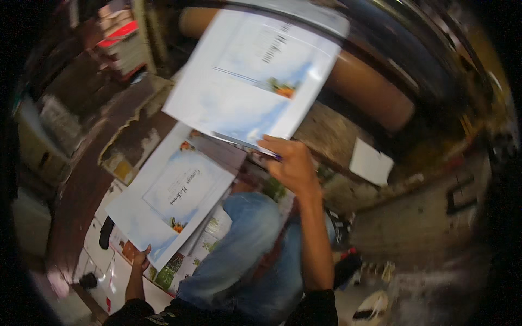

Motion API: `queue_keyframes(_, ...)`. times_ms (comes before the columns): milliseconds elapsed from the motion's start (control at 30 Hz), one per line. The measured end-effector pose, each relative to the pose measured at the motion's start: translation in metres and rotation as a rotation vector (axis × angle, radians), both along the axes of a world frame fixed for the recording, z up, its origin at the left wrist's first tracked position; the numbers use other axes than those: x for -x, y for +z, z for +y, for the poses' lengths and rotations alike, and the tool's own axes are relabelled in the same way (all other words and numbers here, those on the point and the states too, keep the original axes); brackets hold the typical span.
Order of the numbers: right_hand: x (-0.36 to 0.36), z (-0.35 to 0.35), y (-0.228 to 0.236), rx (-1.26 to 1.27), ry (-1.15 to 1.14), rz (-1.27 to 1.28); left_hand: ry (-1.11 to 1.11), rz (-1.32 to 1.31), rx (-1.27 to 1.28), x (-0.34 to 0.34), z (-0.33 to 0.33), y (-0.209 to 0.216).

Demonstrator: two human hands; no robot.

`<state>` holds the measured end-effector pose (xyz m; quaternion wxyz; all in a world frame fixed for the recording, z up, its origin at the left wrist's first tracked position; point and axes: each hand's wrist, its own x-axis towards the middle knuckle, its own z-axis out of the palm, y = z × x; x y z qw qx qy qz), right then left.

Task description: The person operates a laminating machine, cutting each laminated printed sheet with a utility knife as it emerges from the roller and stacking the finished sheets.

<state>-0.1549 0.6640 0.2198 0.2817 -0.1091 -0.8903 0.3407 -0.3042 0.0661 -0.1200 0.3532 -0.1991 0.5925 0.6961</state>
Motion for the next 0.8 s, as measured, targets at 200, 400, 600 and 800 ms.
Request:
queue_keyframes(200,-0.053,0.025,-0.022,-0.015,-0.025,0.067,0.069,-0.291,-0.227,-0.033,0.157,-0.064)
queue_keyframes(400,-0.102,0.035,-0.036,0.067,-0.041,0.175,0.04,0.115,0.207,-0.079,0.182,-0.095)
queue_keyframes(600,-0.144,0.03,-0.029,0.097,-0.025,0.105,0.011,0.046,0.216,-0.12,0.257,-0.037)
queue_keyframes(800,-0.172,0.02,-0.018,0.006,0.03,0.098,-0.448,0.157,-1.162,-0.113,0.444,0.195)
